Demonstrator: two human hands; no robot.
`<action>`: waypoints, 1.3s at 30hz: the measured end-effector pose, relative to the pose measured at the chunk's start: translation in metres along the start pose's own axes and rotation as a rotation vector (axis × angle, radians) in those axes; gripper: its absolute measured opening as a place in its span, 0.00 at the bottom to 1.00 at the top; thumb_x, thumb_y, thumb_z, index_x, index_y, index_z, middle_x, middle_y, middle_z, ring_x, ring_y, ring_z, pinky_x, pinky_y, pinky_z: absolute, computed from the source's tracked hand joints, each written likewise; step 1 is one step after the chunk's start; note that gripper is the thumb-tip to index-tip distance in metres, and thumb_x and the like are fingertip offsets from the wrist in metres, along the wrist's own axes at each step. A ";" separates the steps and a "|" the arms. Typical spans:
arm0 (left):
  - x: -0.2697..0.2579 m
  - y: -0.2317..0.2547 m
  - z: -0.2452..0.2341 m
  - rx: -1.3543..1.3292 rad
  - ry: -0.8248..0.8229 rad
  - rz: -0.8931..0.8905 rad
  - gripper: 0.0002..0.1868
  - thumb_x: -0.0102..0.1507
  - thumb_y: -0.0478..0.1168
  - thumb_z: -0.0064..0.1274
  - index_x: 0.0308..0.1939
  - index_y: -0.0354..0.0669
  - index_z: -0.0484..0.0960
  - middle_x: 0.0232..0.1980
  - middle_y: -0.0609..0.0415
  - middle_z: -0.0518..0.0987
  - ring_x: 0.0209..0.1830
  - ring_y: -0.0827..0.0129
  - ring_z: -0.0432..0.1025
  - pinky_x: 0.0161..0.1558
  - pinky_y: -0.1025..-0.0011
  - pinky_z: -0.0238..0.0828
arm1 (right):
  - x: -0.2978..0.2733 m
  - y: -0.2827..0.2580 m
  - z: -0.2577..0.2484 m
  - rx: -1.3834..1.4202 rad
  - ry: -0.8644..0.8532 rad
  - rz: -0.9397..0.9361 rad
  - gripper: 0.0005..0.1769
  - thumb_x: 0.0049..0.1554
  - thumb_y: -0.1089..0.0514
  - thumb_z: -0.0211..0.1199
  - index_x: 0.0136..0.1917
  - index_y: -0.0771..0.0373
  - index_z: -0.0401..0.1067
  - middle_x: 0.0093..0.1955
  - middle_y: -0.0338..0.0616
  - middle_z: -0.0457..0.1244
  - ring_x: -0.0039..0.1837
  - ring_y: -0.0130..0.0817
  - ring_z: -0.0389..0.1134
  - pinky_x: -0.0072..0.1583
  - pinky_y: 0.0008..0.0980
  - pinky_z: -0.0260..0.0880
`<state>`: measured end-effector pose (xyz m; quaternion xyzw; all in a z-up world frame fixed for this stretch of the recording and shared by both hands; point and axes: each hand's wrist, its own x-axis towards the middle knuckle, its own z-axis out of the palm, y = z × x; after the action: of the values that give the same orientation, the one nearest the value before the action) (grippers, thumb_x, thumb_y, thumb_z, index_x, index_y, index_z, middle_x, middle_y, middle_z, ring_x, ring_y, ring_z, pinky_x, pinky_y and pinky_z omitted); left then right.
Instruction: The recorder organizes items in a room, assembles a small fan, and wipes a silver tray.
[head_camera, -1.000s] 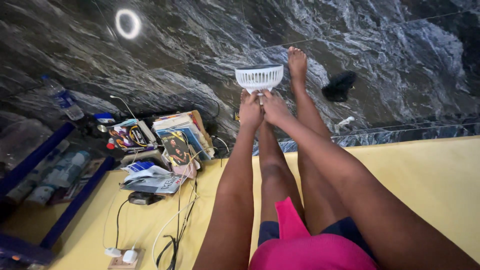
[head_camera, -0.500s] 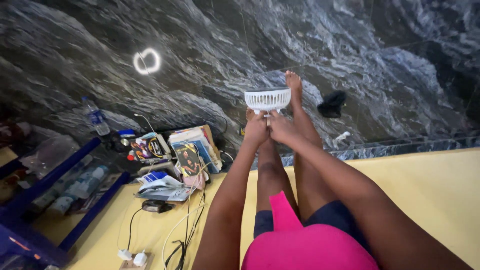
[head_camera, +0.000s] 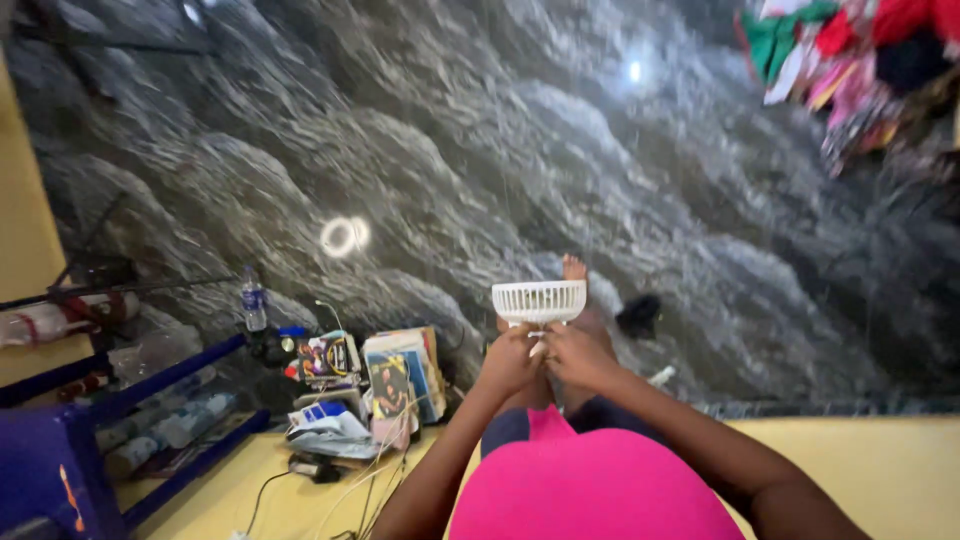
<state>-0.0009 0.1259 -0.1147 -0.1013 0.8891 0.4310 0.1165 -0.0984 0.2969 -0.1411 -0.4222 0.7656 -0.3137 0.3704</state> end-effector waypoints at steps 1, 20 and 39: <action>0.001 0.010 -0.013 0.004 0.027 0.006 0.15 0.60 0.43 0.55 0.46 0.39 0.86 0.56 0.45 0.81 0.51 0.49 0.76 0.53 0.56 0.74 | 0.001 -0.008 -0.012 -0.019 0.002 -0.021 0.15 0.48 0.56 0.65 0.49 0.64 0.74 0.54 0.56 0.64 0.58 0.55 0.67 0.59 0.49 0.67; 0.059 0.122 -0.145 -0.002 0.511 0.245 0.07 0.57 0.35 0.61 0.37 0.39 0.82 0.40 0.46 0.80 0.44 0.47 0.75 0.47 0.55 0.72 | 0.079 -0.084 -0.201 0.073 0.210 -0.459 0.04 0.50 0.66 0.63 0.42 0.64 0.73 0.42 0.52 0.66 0.47 0.52 0.69 0.50 0.44 0.69; 0.171 0.042 -0.325 0.291 0.953 0.208 0.08 0.55 0.36 0.63 0.38 0.47 0.82 0.35 0.54 0.76 0.38 0.56 0.74 0.37 0.60 0.72 | 0.305 -0.179 -0.280 0.010 0.303 -0.608 0.08 0.47 0.68 0.68 0.43 0.64 0.76 0.42 0.49 0.69 0.47 0.50 0.71 0.49 0.42 0.72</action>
<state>-0.2143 -0.1194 0.0616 -0.1803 0.8997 0.2178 -0.3324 -0.3695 -0.0044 0.0565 -0.5778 0.6496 -0.4728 0.1441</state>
